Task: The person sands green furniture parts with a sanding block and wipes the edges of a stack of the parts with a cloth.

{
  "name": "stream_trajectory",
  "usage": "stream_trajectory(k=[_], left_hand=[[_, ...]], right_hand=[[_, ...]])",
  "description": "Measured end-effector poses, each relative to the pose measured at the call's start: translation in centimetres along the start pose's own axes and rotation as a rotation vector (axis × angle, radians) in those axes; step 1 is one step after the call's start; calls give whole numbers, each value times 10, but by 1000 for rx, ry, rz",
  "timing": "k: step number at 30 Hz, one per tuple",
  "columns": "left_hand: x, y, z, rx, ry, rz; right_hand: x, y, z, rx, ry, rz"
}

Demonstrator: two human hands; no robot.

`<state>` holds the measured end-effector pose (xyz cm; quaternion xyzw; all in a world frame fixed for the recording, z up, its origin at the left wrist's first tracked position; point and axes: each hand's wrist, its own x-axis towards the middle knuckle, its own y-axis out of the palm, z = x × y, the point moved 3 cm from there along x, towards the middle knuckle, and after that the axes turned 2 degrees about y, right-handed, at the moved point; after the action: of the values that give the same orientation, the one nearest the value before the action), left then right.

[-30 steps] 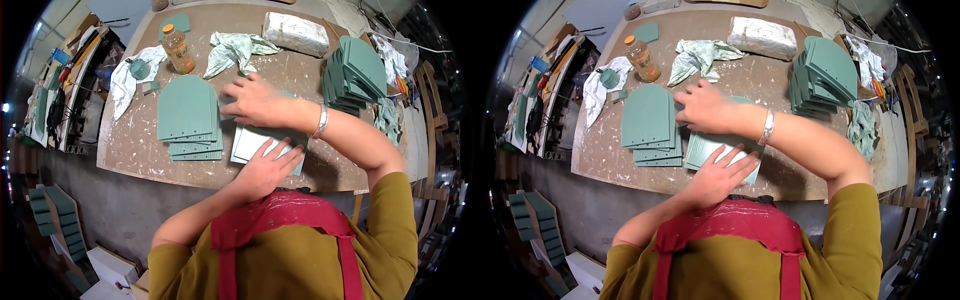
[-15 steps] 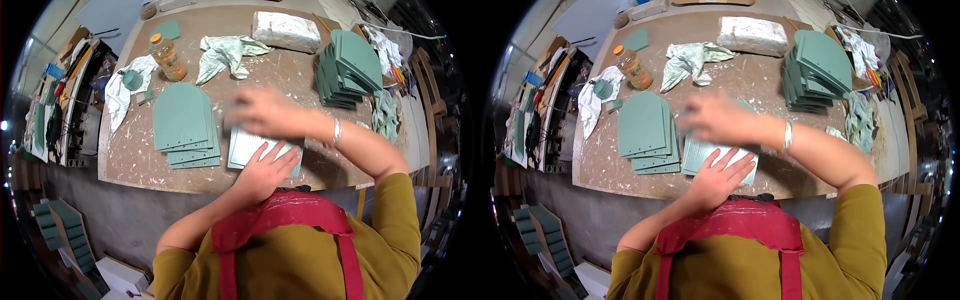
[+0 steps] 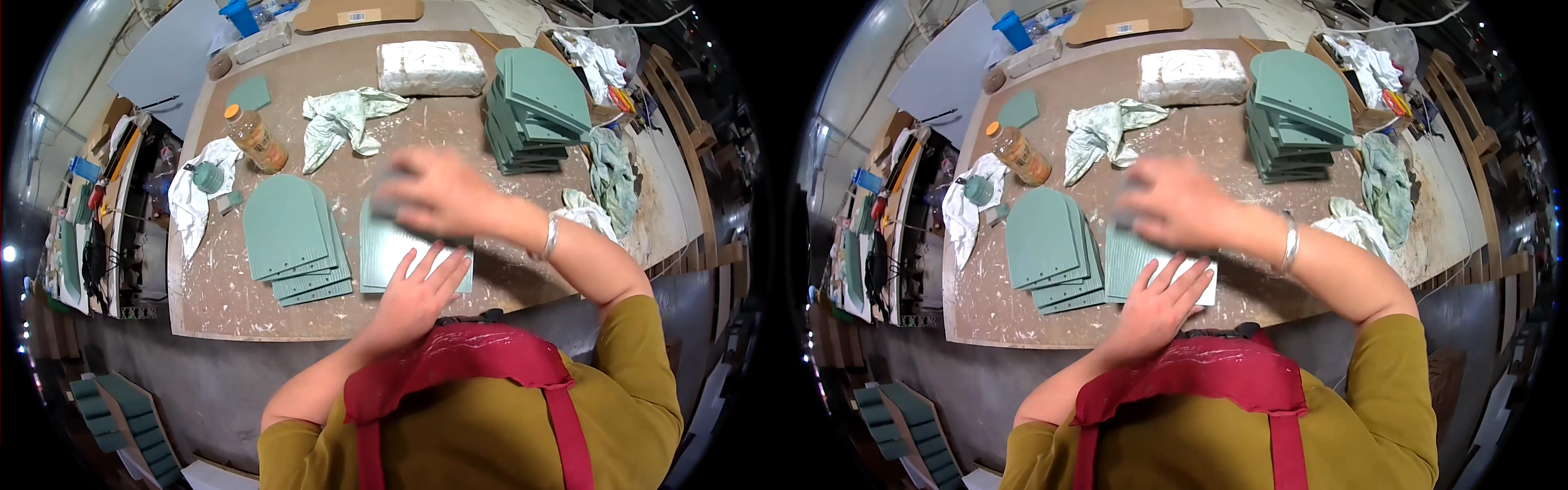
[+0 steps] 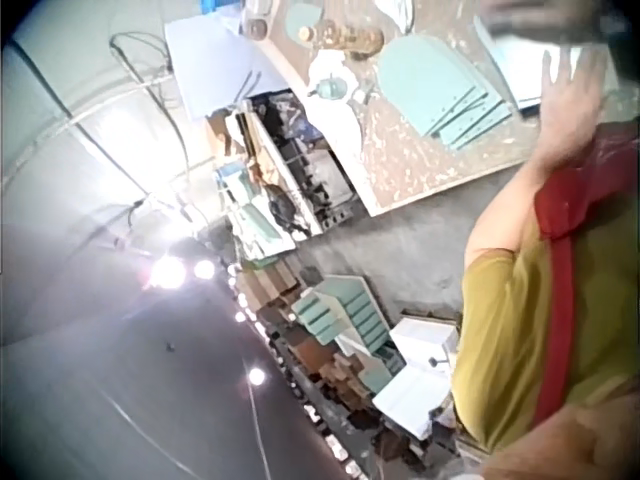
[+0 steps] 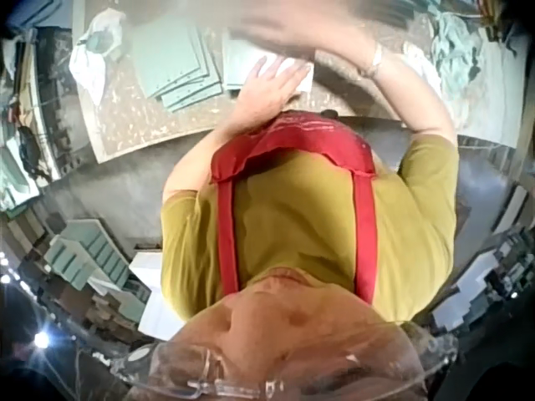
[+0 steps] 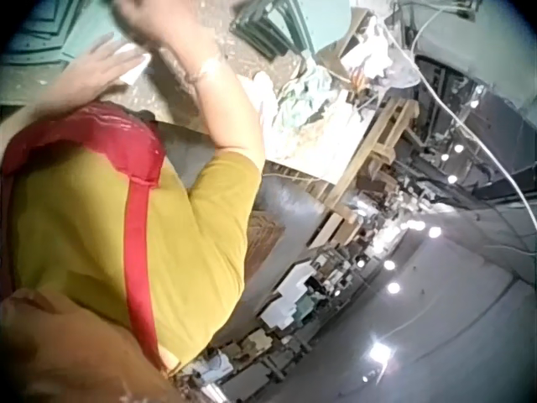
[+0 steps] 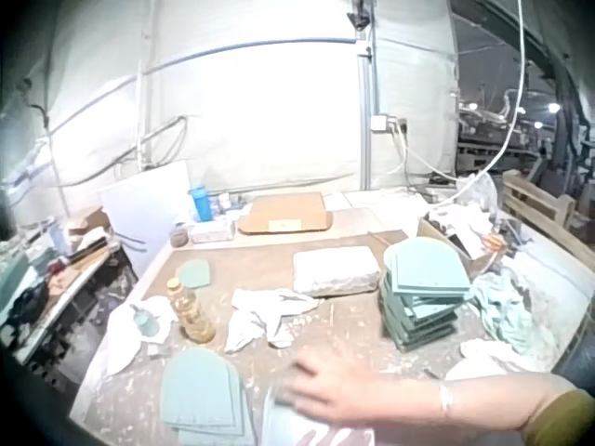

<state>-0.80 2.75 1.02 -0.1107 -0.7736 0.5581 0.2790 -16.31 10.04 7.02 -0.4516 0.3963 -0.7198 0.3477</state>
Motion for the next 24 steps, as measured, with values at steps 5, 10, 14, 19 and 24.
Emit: stream_trajectory(k=[5, 10, 14, 19, 24], left_hand=[[3, 6, -2, 57, 36, -28], [-1, 8, -1, 68, 27, -66], [2, 5, -3, 81, 60, -74], [-3, 12, 1, 68, 64, -148], [-3, 9, -1, 63, 85, -173]], right_hand=[[-13, 3, -74, -345, 318, -64], [-30, 20, 6, 53, -83, 37], [-24, 0, -66, -258, 300, -42], [-36, 23, -7, -39, -22, -32], [-23, 6, -26, -183, 126, -79]])
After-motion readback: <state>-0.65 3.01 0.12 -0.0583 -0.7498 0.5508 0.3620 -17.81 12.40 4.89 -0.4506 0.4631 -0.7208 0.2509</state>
